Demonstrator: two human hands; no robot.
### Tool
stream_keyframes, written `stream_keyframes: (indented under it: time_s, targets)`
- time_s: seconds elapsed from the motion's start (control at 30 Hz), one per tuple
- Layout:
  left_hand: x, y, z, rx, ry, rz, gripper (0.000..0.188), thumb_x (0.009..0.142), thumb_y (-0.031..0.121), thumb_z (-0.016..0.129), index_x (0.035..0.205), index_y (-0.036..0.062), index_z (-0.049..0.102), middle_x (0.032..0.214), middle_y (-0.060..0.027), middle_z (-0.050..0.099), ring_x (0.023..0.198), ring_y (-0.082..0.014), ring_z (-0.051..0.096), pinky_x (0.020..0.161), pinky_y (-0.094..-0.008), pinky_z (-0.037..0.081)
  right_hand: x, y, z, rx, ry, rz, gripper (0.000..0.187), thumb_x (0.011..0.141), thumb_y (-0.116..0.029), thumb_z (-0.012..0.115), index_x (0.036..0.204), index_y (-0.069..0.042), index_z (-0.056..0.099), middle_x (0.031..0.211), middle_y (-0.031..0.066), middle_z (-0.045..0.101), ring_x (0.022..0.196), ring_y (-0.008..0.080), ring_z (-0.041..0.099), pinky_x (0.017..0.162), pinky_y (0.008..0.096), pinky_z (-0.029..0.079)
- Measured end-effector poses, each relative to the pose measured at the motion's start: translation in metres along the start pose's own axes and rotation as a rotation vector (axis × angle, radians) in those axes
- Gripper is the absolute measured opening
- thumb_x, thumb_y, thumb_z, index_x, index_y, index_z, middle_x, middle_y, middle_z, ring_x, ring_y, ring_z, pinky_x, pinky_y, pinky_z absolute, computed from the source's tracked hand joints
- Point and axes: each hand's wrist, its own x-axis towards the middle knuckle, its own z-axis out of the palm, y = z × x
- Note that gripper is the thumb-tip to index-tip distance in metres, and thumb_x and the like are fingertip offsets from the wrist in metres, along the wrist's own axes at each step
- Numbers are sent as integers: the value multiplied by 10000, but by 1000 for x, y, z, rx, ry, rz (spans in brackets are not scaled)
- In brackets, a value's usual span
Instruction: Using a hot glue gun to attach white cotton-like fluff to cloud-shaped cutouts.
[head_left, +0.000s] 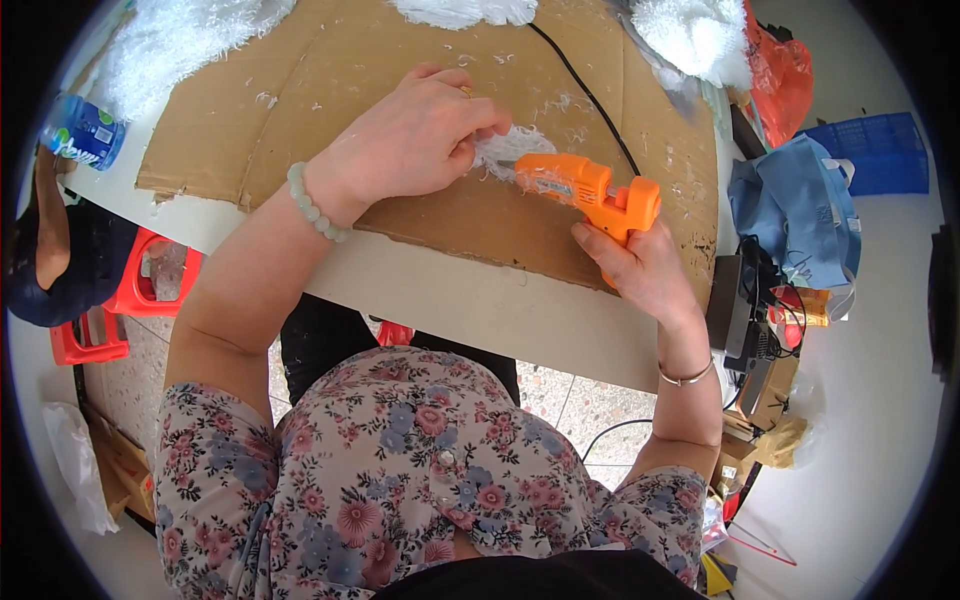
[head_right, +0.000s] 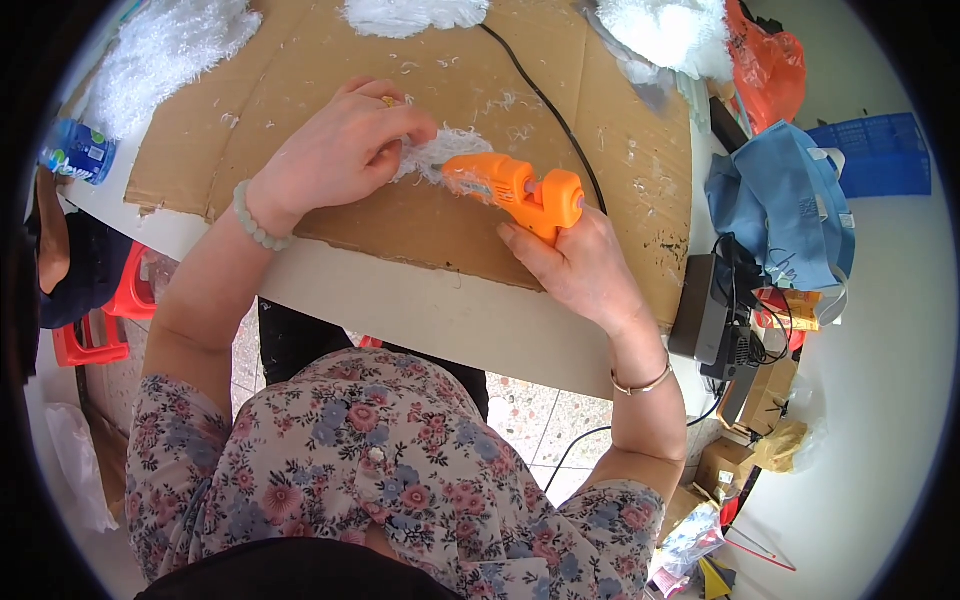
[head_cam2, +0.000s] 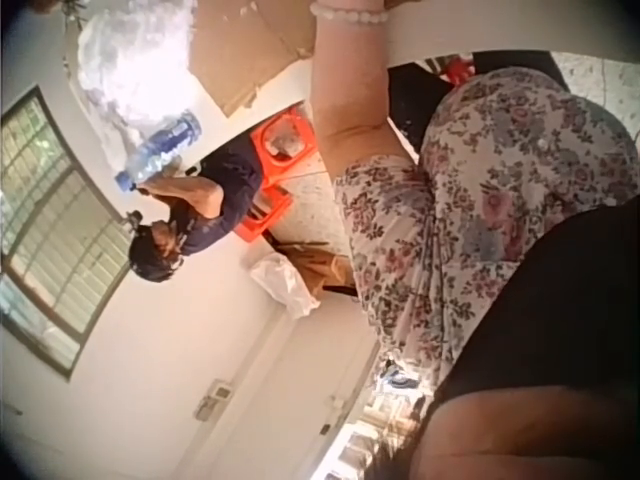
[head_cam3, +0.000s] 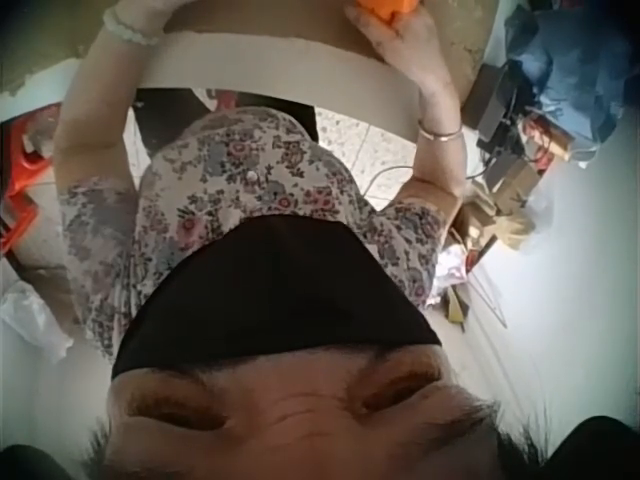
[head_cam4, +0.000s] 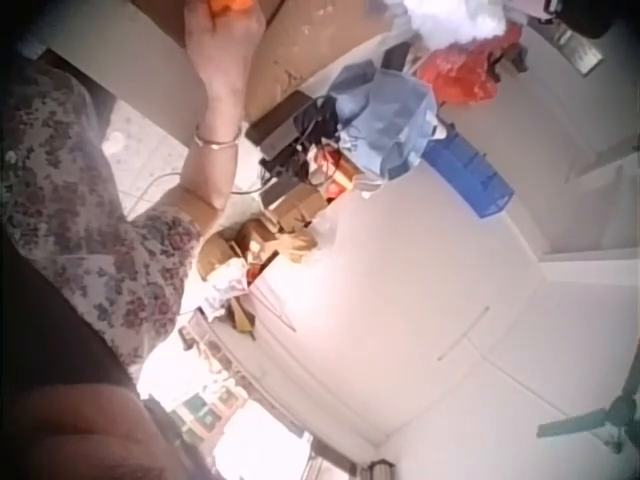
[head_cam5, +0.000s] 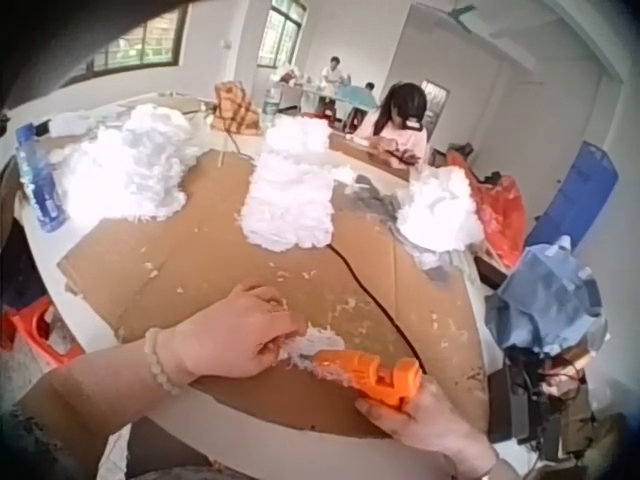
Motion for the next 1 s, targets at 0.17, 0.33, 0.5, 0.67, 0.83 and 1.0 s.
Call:
stream_keyframes:
  time_s: [0.17,0.33,0.5,0.67,0.83,1.0]
  targets:
    - [1,1,0,-56,3,-46,290,726,-27,494,980,95,560,768,-23,648,899,-238,574,933,-395,390,3,-4,3,27,-12,34,192,843,-155,668,910,-10,561,681,5,515,591,72,462,532,246,399]
    - [1,0,1,-55,38,-36,300,725,-33,486,986,98,553,766,-19,646,882,-232,578,922,-391,396,5,-5,3,14,-28,74,168,847,-138,662,907,-15,566,701,-9,515,602,60,454,536,236,391]
    - [2,-1,0,-96,50,-43,276,720,-23,499,966,92,542,764,-23,645,873,-235,585,923,-392,396,-8,3,-13,343,56,238,119,856,-126,632,891,-26,578,730,-5,539,669,82,509,600,237,412]
    - [3,6,-3,-76,18,-42,217,710,110,647,908,83,564,765,-39,638,863,-254,586,913,-402,395,-10,12,-17,728,175,291,218,878,-258,570,845,-42,575,747,52,574,667,140,545,632,282,435]
    - [4,17,-2,80,-7,4,310,660,232,756,873,84,587,822,-46,627,901,-260,563,919,-411,383,0,11,-10,1020,273,334,259,905,-306,543,883,-50,567,821,83,603,738,147,569,672,269,439]
    - [8,24,5,117,32,91,343,624,262,791,852,96,597,862,-44,589,937,-253,539,918,-397,378,17,22,-9,1102,361,331,256,926,-290,521,885,-42,570,826,89,608,733,156,579,646,270,447]
